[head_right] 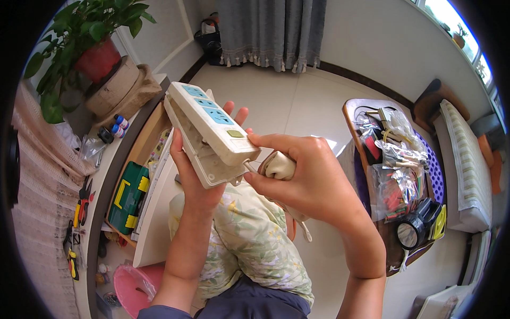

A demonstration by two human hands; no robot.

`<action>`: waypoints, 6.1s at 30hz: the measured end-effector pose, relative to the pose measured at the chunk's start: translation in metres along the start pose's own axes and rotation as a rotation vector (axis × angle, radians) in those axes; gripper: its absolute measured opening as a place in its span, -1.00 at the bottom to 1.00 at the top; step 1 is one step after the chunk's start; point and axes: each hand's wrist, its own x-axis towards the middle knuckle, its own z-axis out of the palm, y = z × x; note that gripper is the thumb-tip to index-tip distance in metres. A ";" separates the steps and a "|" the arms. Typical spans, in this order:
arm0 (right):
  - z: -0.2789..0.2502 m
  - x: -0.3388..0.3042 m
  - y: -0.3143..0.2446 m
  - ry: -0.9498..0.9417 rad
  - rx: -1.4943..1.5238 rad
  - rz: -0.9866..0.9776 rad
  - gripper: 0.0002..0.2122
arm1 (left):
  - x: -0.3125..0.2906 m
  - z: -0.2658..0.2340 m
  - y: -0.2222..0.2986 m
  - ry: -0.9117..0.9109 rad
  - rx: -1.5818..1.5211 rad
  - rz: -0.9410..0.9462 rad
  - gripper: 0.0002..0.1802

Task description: The person disassembles a power strip, wipes the internal and external components with a cloth, and uses a screwdriver to reassemble the casing.

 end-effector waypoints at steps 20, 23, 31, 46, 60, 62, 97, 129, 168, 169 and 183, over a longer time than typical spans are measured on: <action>0.021 0.000 0.006 -0.010 -0.041 -0.025 -0.59 | -0.001 -0.003 -0.005 0.125 0.105 0.091 -0.23; 0.025 0.000 0.006 -0.023 -0.071 -0.008 -0.56 | -0.001 -0.005 -0.003 0.134 0.118 0.098 -0.24; 0.031 -0.003 0.016 0.024 -0.268 -0.126 -0.54 | -0.003 -0.004 -0.003 0.144 0.213 0.145 -0.27; 0.054 0.000 0.030 0.344 -0.569 -0.355 -0.59 | -0.008 -0.004 -0.008 0.067 0.402 0.287 -0.22; 0.060 -0.010 0.051 0.285 -0.270 -0.363 -0.59 | 0.000 -0.028 0.012 -0.200 0.155 0.202 -0.27; 0.062 -0.010 0.057 0.287 -0.260 -0.346 -0.56 | -0.001 -0.028 0.012 -0.229 0.199 0.201 -0.25; 0.002 -0.005 0.007 0.196 -0.111 -0.171 -0.50 | -0.006 -0.033 0.011 0.012 0.245 0.180 -0.30; 0.070 0.008 0.033 0.339 -0.835 -0.447 -0.86 | 0.001 -0.040 0.008 0.312 -0.028 0.050 -0.32; 0.065 -0.006 0.045 0.514 0.037 -0.493 -0.62 | -0.008 -0.015 -0.020 0.226 0.465 0.235 -0.41; 0.084 -0.004 0.051 0.432 -0.183 -0.579 -0.65 | -0.010 -0.014 -0.022 0.245 0.472 0.237 -0.41; 0.088 0.001 0.059 0.609 -0.285 -0.550 -0.64 | -0.019 -0.013 -0.031 0.236 0.637 0.347 -0.30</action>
